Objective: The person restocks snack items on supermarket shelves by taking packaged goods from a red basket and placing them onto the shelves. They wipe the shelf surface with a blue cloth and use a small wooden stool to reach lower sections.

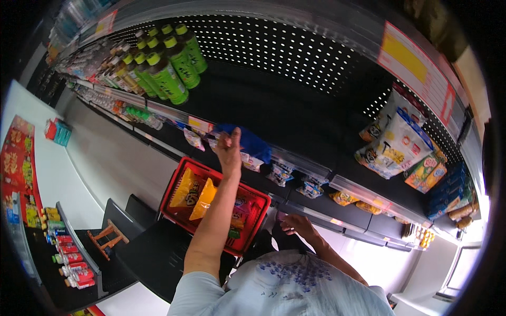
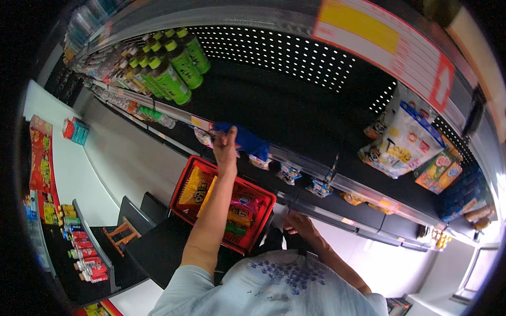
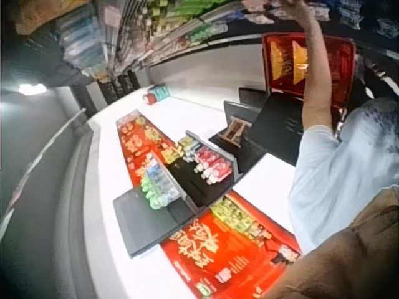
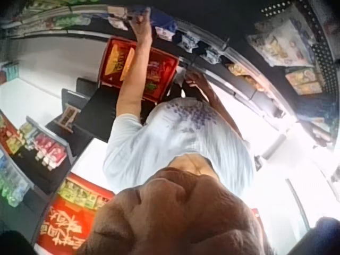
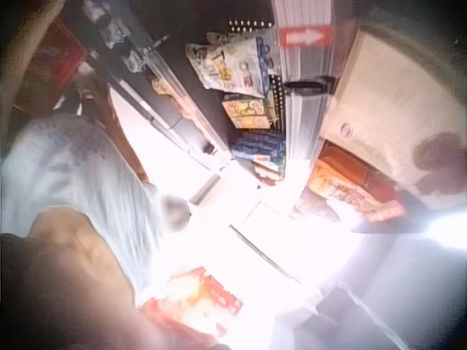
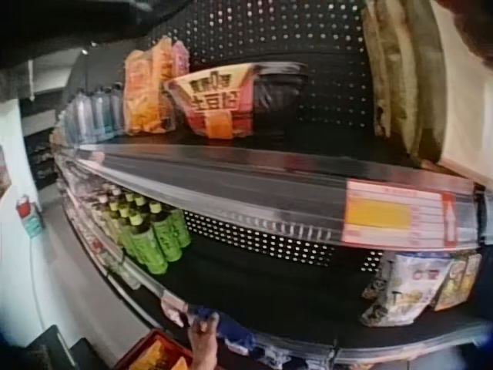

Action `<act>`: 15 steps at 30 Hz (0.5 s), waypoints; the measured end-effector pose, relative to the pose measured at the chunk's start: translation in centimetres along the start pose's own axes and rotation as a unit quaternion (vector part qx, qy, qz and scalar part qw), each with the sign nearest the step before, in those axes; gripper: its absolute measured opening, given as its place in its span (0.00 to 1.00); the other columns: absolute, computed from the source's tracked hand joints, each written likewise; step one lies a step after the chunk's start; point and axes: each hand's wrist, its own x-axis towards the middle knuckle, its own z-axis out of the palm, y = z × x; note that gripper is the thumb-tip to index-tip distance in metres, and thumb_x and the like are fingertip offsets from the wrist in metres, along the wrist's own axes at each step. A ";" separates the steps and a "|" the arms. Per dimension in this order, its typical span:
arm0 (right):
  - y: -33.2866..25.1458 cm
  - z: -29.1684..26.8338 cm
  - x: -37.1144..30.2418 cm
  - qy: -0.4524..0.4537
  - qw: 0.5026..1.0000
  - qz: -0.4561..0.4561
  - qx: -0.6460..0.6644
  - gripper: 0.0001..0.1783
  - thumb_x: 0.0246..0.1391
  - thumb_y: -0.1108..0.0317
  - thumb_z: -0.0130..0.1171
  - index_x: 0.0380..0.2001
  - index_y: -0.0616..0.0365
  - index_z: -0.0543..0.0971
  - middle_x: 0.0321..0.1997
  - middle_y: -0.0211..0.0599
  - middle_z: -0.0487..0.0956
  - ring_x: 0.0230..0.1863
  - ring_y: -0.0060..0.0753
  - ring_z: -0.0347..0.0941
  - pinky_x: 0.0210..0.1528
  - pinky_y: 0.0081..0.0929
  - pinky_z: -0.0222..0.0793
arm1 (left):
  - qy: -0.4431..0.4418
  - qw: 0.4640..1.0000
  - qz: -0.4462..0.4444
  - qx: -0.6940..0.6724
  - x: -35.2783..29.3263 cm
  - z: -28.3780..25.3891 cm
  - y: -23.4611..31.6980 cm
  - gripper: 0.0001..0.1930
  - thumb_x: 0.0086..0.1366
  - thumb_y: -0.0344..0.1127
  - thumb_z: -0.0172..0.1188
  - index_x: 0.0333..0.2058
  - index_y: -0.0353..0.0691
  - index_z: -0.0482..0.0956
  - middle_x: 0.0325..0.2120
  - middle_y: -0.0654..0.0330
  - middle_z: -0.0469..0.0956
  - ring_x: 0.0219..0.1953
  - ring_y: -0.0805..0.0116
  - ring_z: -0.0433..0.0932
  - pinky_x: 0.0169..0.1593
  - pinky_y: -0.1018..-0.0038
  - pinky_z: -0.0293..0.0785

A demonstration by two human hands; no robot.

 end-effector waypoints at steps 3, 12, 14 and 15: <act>0.5 0.2 0.6 -0.018 0.999 -0.002 0.028 0.23 0.66 0.52 0.54 0.48 0.63 0.76 0.43 0.42 0.82 0.40 0.30 0.80 0.40 0.29 0.80 | 0.061 0.998 -0.019 0.004 5.5 -4.0 -0.2 0.22 0.63 0.52 0.65 0.25 0.49 0.61 0.24 0.69 0.62 0.27 0.76 0.64 0.29 0.77 0.66; 1.2 -0.1 1.7 0.005 0.999 0.041 0.011 0.25 0.66 0.51 0.54 0.51 0.65 0.76 0.44 0.44 0.82 0.42 0.32 0.81 0.41 0.31 0.80 | 0.159 0.984 -0.035 0.074 19.2 -11.0 0.8 0.25 0.67 0.42 0.59 0.52 0.23 0.72 0.46 0.49 0.77 0.45 0.63 0.75 0.51 0.70 0.70; -0.2 1.0 1.6 -0.004 0.999 0.046 -0.015 0.23 0.67 0.53 0.54 0.51 0.64 0.76 0.44 0.44 0.82 0.42 0.32 0.81 0.42 0.32 0.80 | 0.197 0.976 0.001 0.089 22.7 -15.1 0.3 0.28 0.68 0.43 0.57 0.57 0.24 0.69 0.52 0.47 0.75 0.51 0.57 0.74 0.57 0.65 0.68; -0.3 1.1 1.7 -0.005 0.999 0.047 -0.008 0.23 0.67 0.54 0.54 0.52 0.64 0.76 0.44 0.44 0.82 0.42 0.32 0.81 0.42 0.32 0.80 | 0.212 0.970 0.009 0.118 24.1 -15.7 0.4 0.29 0.68 0.44 0.57 0.58 0.24 0.68 0.53 0.45 0.74 0.53 0.53 0.74 0.58 0.64 0.68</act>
